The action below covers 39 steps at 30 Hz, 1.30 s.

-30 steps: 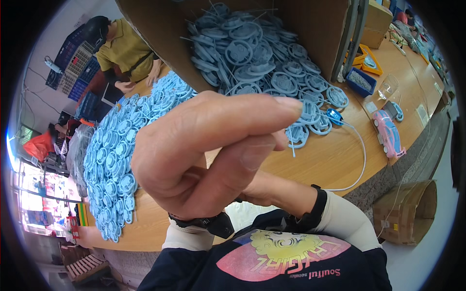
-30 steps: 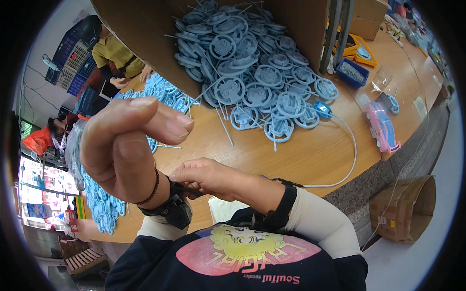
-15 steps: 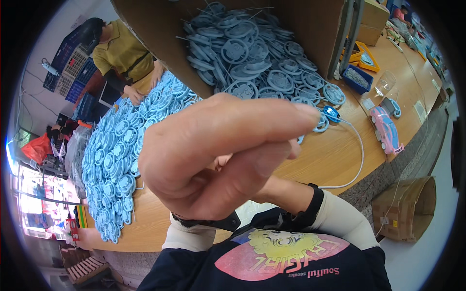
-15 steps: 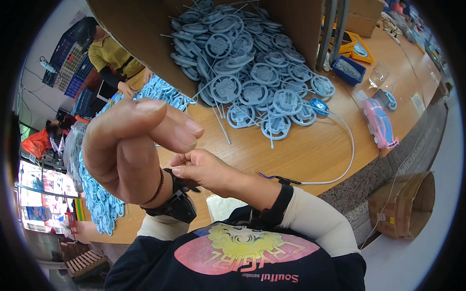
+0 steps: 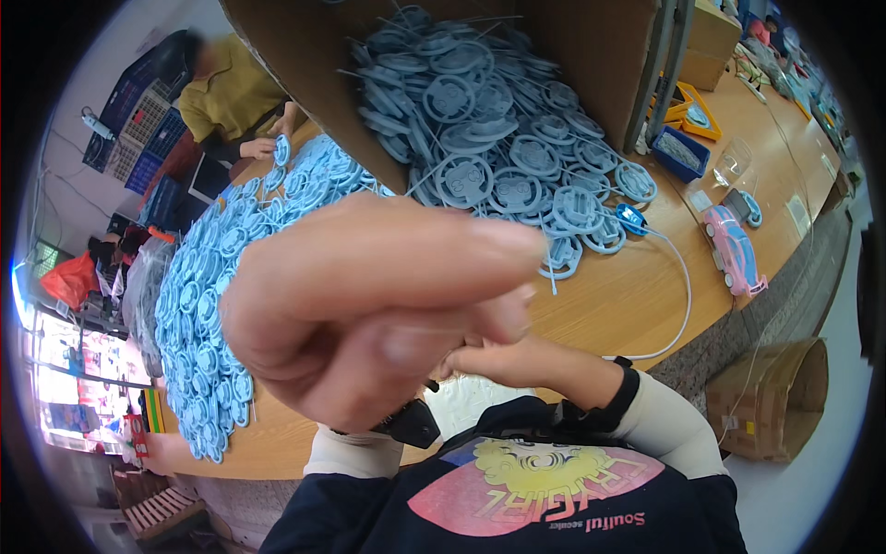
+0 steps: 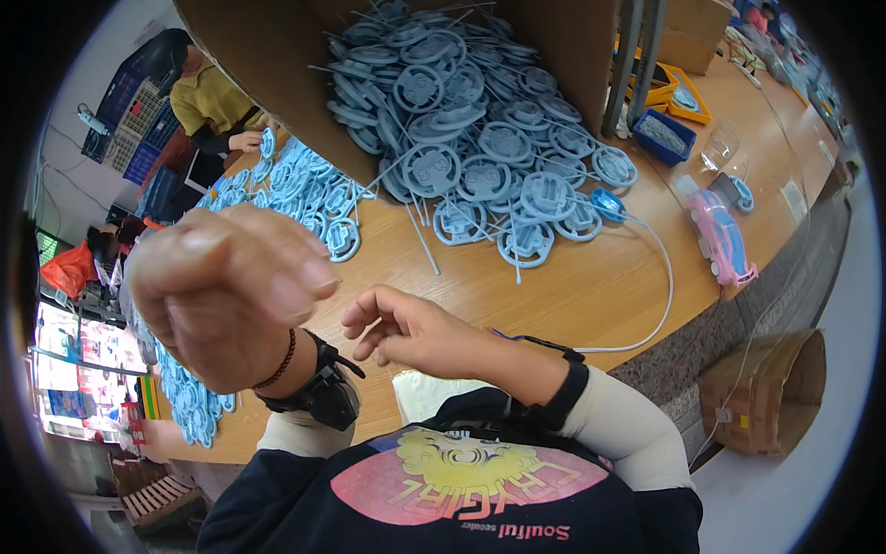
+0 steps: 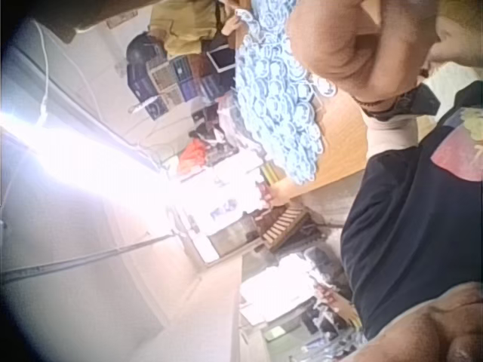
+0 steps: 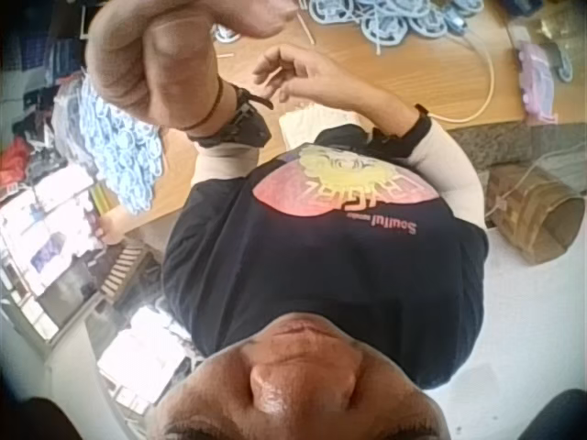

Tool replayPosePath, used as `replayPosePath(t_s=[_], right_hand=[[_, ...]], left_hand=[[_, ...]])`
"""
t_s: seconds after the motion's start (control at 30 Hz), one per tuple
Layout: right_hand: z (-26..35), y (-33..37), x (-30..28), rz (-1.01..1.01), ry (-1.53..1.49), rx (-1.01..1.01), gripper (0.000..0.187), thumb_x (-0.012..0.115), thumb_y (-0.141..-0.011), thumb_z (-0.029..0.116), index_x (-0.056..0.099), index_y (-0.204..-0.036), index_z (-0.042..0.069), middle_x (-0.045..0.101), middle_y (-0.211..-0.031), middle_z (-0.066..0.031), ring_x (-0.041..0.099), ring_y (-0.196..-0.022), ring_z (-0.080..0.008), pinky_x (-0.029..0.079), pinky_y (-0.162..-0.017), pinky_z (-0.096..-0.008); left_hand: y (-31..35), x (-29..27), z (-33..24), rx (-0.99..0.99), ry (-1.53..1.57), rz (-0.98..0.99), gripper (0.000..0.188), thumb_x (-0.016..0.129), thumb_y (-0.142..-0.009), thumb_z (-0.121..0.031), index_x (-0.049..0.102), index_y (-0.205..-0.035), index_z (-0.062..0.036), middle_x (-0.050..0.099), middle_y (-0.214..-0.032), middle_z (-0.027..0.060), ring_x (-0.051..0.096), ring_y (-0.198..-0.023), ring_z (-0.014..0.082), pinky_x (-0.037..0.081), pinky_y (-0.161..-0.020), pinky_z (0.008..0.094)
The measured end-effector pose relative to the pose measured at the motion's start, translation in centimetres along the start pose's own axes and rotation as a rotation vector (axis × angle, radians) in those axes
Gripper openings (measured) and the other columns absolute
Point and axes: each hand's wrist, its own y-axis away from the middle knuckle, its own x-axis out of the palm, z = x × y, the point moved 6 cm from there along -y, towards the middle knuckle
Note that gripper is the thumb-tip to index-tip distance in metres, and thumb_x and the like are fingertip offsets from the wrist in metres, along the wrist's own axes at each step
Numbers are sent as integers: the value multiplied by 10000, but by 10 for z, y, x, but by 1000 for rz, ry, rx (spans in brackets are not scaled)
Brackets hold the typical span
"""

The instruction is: Sorting and inspecting light blue plastic fan components and wires at a workbench.

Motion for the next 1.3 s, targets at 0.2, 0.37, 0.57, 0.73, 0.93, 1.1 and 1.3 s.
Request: replayPosePath(t_s=[0.2, 0.37, 0.57, 0.73, 0.93, 1.1, 1.3], right_hand=[[8, 5, 16, 34, 126, -133, 307, 607, -823, 117, 465, -1084, 42, 539, -977, -41, 560, -835, -98, 459, -688, -213], [2, -1, 3, -59, -19, -137, 179, 499, -891, 132, 490, -1040, 33, 572, -905, -35, 558, -786, -80, 447, -624, -213], [-5, -15, 5, 29, -87, -117, 226, 505, -893, 234, 506, -1008, 39, 577, -880, -35, 562, -765, -96, 452, -619, -224], [-20, -18, 3, -8, -295, 54, 278, 532, -861, 325, 524, -961, 65, 584, -832, -44, 572, -747, -121, 472, -654, -237], [-21, -26, 10, -8, -284, 121, 249, 577, -836, 281, 564, -946, 58, 583, -811, -29, 559, -712, -104, 467, -651, -228], [-12, -28, 15, -51, -138, 20, 236, 577, -838, 264, 582, -935, 49, 586, -821, -26, 553, -710, -101, 460, -644, -228], [5, -17, 11, -162, 145, -106, 211, 562, -848, 227, 607, -913, 31, 595, -828, -26, 540, -721, -93, 449, -634, -234]], left_hand=[[-3, -4, -4, -87, 182, -19, 317, 373, -943, -196, 483, -1174, -8, 590, -687, 78, 587, -637, 223, 484, -599, 345], [-3, 5, 1, -82, 215, 16, 289, 369, -945, -183, 480, -1147, -9, 586, -679, 87, 587, -631, 221, 488, -605, 343], [-4, 16, 3, -110, 248, 37, 276, 393, -939, -188, 484, -1119, 2, 611, -653, 103, 600, -623, 229, 509, -619, 327], [-7, 19, 3, -67, 260, 30, 279, 404, -937, -194, 493, -1109, 6, 613, -652, 104, 606, -634, 227, 511, -607, 316], [-2, 19, 5, -91, 283, -37, 269, 413, -933, -183, 508, -1092, 12, 612, -647, 108, 605, -624, 227, 511, -598, 312], [-1, 19, 2, -185, 217, -60, 272, 406, -934, -166, 499, -1091, 35, 609, -643, 123, 596, -592, 233, 507, -583, 308], [-2, 15, 18, -120, 301, -135, 258, 384, -928, -113, 517, -1070, 56, 608, -663, 137, 607, -619, 212, 501, -577, 288]])
